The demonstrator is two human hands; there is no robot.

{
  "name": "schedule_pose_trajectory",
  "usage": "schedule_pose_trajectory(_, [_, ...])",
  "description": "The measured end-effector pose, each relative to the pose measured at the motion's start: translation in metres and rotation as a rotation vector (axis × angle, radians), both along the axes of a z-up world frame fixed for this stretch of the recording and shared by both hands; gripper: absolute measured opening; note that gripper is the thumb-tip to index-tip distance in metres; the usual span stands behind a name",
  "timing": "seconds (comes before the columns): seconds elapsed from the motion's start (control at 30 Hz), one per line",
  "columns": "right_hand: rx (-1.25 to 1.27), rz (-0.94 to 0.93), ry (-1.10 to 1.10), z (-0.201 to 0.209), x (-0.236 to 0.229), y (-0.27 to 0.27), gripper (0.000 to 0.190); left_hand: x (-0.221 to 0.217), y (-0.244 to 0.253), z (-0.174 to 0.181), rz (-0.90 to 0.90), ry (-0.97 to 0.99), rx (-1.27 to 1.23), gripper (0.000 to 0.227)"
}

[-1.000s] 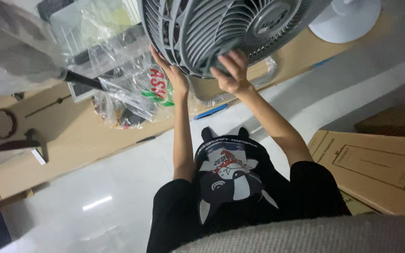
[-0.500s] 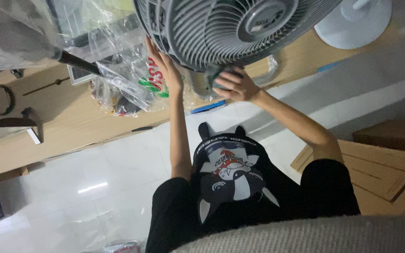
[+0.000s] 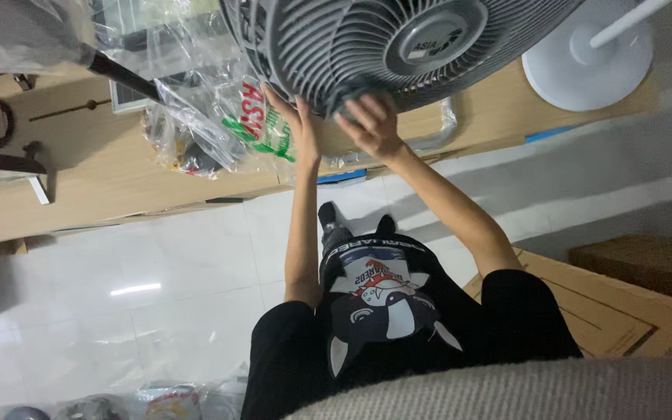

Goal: The person wipes the front grill and center hub of a grey fan with a cloth while holding the fan body by hand.

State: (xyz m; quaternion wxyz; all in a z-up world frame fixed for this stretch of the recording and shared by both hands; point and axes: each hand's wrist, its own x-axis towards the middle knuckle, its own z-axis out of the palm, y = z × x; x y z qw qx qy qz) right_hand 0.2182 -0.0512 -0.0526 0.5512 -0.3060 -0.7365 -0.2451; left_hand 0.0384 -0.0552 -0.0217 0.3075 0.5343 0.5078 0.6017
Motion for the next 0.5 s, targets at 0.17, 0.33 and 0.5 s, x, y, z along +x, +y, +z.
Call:
schedule_pose_trajectory(0.17, [-0.130,0.115,-0.523,-0.026,0.032,-0.012,0.026,-0.002,0.014,-0.004,0.078,-0.013,-0.016,0.075])
schedule_pose_trajectory(0.33, [-0.256,0.239,-0.476,-0.046,0.074,-0.036,0.036,0.000,0.016,-0.004,0.092,-0.021,0.028,0.074])
schedule_pose_trajectory(0.5, [-0.250,0.259,0.227,-0.041,0.085,-0.049,0.047,0.009,0.013,-0.002,0.085,-0.072,0.075,0.077])
